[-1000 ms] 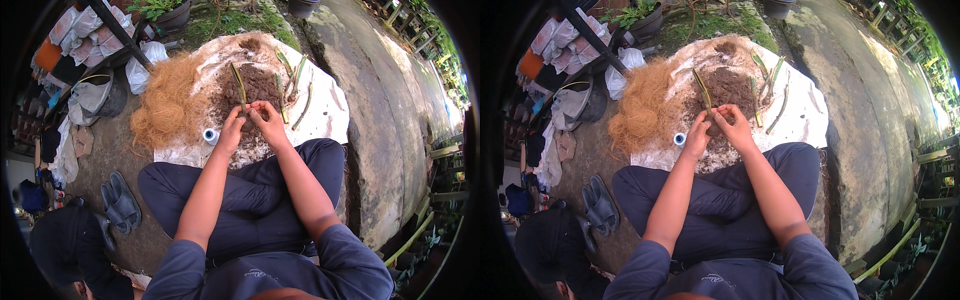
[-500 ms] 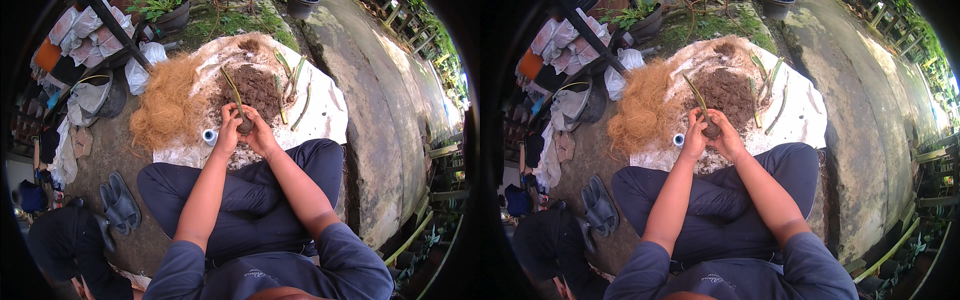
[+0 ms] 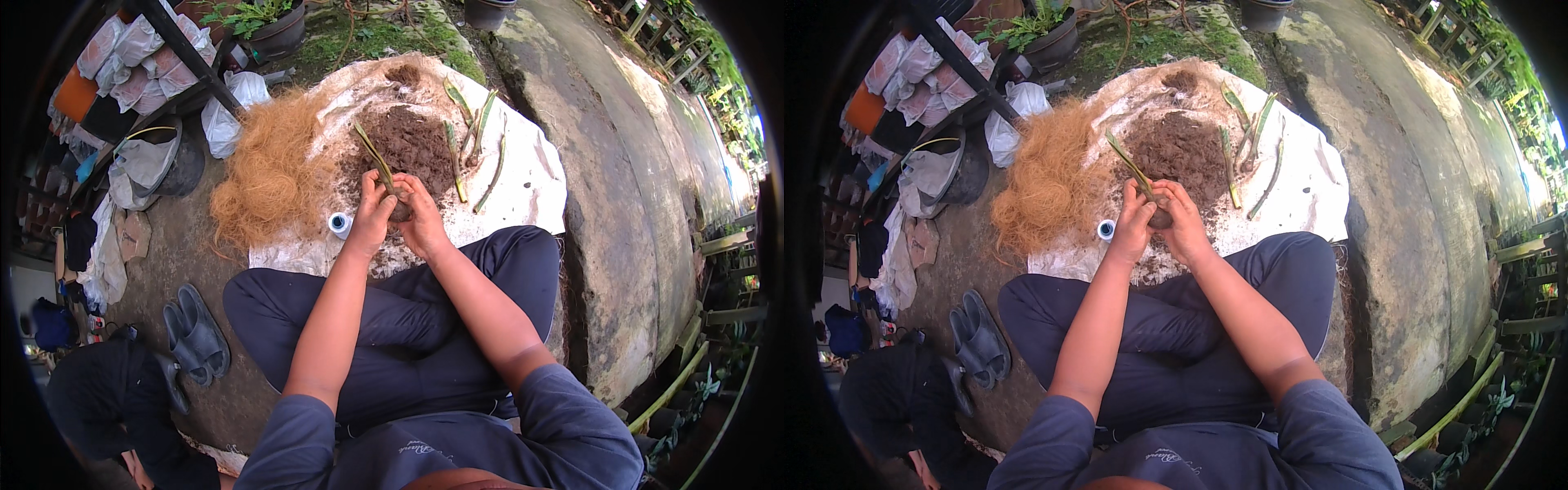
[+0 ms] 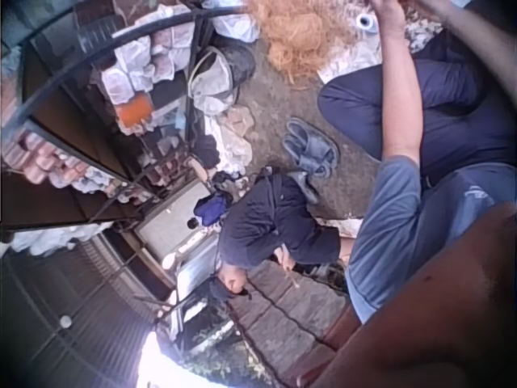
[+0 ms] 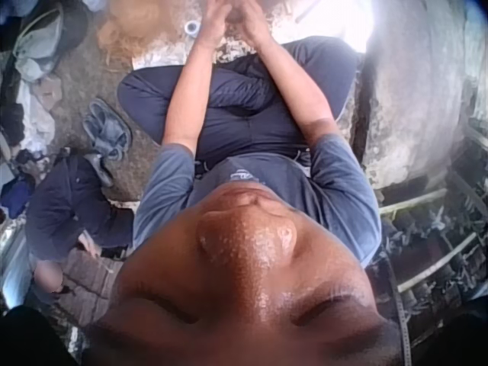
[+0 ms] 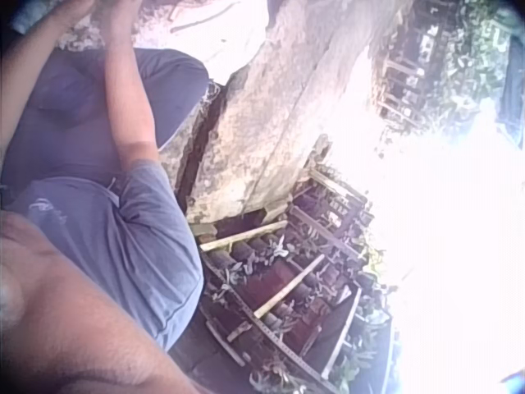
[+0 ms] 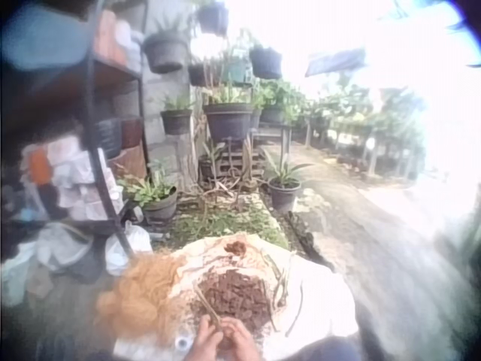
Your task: The person sits cross-legged and repeatedly wraps small plant cuttings with a fibrous material, securing them with soil. The hands pick up each cutting, coil the fiber around it, and press soil onto the base to hold the wrapping in place.
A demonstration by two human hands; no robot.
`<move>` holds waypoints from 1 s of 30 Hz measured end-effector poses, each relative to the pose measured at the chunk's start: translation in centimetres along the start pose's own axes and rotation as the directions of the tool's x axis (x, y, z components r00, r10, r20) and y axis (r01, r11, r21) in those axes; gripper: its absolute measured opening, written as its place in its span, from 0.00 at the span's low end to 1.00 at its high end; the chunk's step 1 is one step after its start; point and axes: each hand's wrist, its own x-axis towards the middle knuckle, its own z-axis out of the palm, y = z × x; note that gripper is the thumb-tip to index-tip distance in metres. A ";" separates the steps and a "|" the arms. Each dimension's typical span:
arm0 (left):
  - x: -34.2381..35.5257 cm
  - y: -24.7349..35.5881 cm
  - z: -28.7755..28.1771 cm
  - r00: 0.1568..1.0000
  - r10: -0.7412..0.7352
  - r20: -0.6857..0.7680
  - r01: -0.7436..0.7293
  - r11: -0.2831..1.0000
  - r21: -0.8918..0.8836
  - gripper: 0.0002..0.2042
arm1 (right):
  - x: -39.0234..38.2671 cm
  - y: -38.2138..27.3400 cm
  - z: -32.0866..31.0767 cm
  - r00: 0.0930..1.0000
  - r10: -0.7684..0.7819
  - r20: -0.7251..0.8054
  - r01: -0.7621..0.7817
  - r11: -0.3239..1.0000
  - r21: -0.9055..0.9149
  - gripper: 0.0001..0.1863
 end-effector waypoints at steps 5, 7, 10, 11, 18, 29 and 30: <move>0.0 0.7 -0.2 0.999 -0.033 0.022 0.036 0.992 -0.124 0.18 | -0.1 -1.1 -0.2 0.990 0.075 0.116 -0.082 0.995 0.059 0.24; 0.1 1.3 -0.4 0.998 -0.066 0.006 0.065 0.954 -0.294 0.18 | -0.3 -1.6 0.6 0.987 0.096 0.130 -0.101 0.994 0.031 0.28; 0.3 2.0 0.8 0.999 -0.048 -0.009 0.045 0.969 -0.244 0.18 | -0.4 -1.7 0.9 0.982 0.105 0.159 -0.106 0.994 -0.003 0.32; 0.3 1.9 0.6 0.999 -0.045 -0.011 0.042 0.981 -0.189 0.19 | -0.4 -1.7 0.9 0.977 0.126 0.170 -0.125 0.992 -0.013 0.32; 0.4 1.0 -0.1 0.996 -0.022 0.085 0.033 0.990 -0.135 0.24 | -0.5 -1.8 0.5 0.975 0.159 0.157 -0.160 0.987 -0.005 0.31; 0.4 0.3 -1.1 0.991 -0.019 0.133 0.027 0.998 -0.062 0.42 | -0.3 -1.8 0.6 0.997 0.039 0.072 0.005 0.850 -0.527 0.33; 0.1 0.8 -1.0 0.991 -0.078 0.108 0.088 0.992 -0.091 0.44 | -0.3 -2.2 0.5 0.993 0.112 0.044 -0.076 0.867 -0.493 0.33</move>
